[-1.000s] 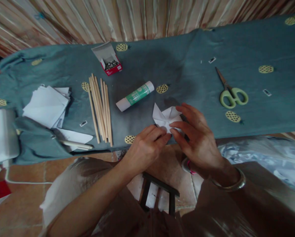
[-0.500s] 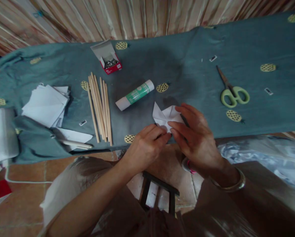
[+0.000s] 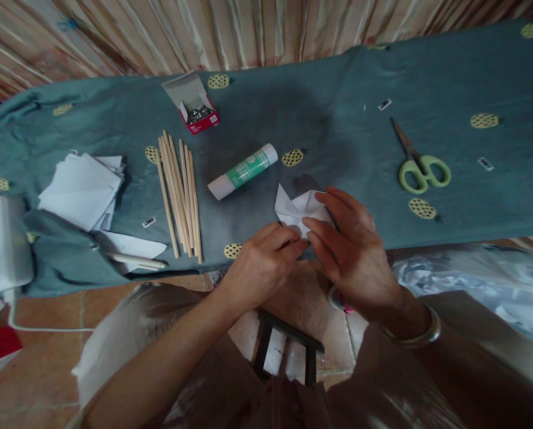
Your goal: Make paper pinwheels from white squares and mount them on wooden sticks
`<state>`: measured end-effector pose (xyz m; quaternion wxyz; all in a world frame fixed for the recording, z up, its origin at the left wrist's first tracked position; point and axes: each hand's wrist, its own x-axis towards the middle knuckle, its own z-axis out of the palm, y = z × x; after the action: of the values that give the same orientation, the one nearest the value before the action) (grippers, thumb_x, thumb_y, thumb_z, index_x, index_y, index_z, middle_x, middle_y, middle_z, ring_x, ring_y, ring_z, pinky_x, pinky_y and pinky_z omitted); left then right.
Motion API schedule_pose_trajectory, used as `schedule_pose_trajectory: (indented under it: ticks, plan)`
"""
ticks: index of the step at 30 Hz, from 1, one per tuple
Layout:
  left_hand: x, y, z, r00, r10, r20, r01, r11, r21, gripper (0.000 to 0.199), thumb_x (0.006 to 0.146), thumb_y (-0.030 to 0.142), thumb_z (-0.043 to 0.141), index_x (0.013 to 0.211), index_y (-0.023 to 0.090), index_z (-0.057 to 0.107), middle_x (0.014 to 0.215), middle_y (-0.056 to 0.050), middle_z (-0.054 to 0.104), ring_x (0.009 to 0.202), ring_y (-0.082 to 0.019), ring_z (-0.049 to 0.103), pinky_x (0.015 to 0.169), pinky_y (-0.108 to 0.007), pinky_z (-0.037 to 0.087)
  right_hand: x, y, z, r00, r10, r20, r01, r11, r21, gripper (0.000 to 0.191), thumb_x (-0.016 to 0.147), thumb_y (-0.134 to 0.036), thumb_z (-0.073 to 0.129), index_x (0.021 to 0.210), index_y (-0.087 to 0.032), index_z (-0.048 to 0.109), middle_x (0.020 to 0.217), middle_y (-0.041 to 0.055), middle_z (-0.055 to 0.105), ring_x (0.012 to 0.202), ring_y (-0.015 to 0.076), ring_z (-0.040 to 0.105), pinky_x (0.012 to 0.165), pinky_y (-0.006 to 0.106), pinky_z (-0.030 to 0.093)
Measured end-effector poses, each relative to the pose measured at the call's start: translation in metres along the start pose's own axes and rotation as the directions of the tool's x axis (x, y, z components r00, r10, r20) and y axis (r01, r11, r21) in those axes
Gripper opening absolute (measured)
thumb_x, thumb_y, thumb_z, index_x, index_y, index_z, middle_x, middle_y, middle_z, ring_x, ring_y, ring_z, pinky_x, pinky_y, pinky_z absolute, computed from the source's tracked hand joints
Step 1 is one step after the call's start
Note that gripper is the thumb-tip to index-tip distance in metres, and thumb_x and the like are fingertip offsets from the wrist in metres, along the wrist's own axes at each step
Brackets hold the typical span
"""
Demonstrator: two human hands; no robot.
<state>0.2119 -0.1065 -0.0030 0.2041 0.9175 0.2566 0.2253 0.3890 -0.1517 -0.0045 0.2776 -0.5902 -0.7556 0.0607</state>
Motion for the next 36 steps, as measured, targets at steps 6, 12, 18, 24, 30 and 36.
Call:
schedule_pose_trajectory:
  ticks: [6, 12, 18, 24, 30, 36]
  plan:
    - [0.0, 0.0, -0.001, 1.0, -0.008, 0.009, 0.008, 1.0, -0.016, 0.018, 0.093, 0.012, 0.051, 0.102, 0.011, 0.066, 0.095, -0.008, 0.068, 0.09, -0.019, 0.062, 0.076, -0.031, 0.057, -0.001, -0.002, 0.001, 0.998, -0.049, 0.042, 0.053, 0.992, -0.116, 0.019, 0.092, -0.015, 0.048, 0.105, -0.019, 0.061, 0.136, 0.0192, 0.054, 0.135, 0.0334, 0.043, 0.096, 0.051, 0.047]
    - [-0.001, -0.001, 0.0, 1.0, -0.015, 0.006, 0.015, 0.999, -0.032, 0.019, 0.093, 0.012, 0.05, 0.102, 0.012, 0.067, 0.095, -0.008, 0.069, 0.089, -0.018, 0.062, 0.076, -0.032, 0.056, -0.001, -0.004, 0.005, 0.992, -0.125, 0.032, 0.128, 0.974, -0.186, 0.024, 0.092, -0.013, 0.041, 0.109, -0.012, 0.058, 0.136, 0.0241, 0.053, 0.136, 0.0367, 0.041, 0.089, 0.05, 0.048]
    - [-0.001, 0.001, -0.003, 1.0, -0.019, -0.003, 0.019, 0.998, -0.061, 0.018, 0.092, 0.012, 0.051, 0.1, 0.011, 0.067, 0.094, -0.01, 0.069, 0.086, -0.018, 0.062, 0.074, -0.032, 0.056, -0.003, -0.003, 0.008, 0.988, -0.153, 0.033, 0.156, 0.98, -0.125, 0.026, 0.09, -0.011, 0.043, 0.114, -0.011, 0.054, 0.136, 0.0239, 0.053, 0.141, 0.0341, 0.034, 0.099, 0.051, 0.043]
    - [-0.001, -0.007, -0.011, 0.983, -0.146, -0.106, 0.118, 0.965, -0.234, 0.017, 0.09, 0.013, 0.055, 0.1, 0.015, 0.069, 0.094, -0.008, 0.071, 0.089, -0.017, 0.064, 0.08, -0.031, 0.055, -0.002, -0.001, 0.005, 0.991, -0.099, 0.091, 0.105, 0.993, -0.062, 0.035, 0.084, -0.014, 0.047, 0.118, -0.022, 0.053, 0.142, 0.0144, 0.049, 0.144, 0.0334, 0.028, 0.103, 0.054, 0.039]
    - [-0.005, -0.018, -0.017, 0.927, -0.34, -0.159, 0.269, 0.898, -0.348, 0.018, 0.088, 0.016, 0.058, 0.099, 0.018, 0.073, 0.09, -0.006, 0.071, 0.087, -0.016, 0.066, 0.079, -0.028, 0.053, 0.003, 0.0, 0.0, 0.989, -0.111, 0.093, 0.118, 0.991, -0.07, 0.032, 0.083, -0.013, 0.05, 0.112, -0.023, 0.057, 0.143, 0.0121, 0.049, 0.145, 0.033, 0.027, 0.107, 0.055, 0.036]
    - [-0.007, -0.024, -0.02, 0.867, -0.469, -0.167, 0.386, 0.845, -0.371, 0.019, 0.086, 0.02, 0.061, 0.102, 0.018, 0.071, 0.098, -0.007, 0.072, 0.092, -0.019, 0.065, 0.084, -0.031, 0.051, 0.004, 0.002, 0.001, 0.982, -0.184, 0.047, 0.188, 0.975, -0.115, 0.028, 0.082, -0.013, 0.052, 0.108, -0.017, 0.059, 0.137, 0.0175, 0.053, 0.142, 0.0337, 0.031, 0.105, 0.054, 0.038]
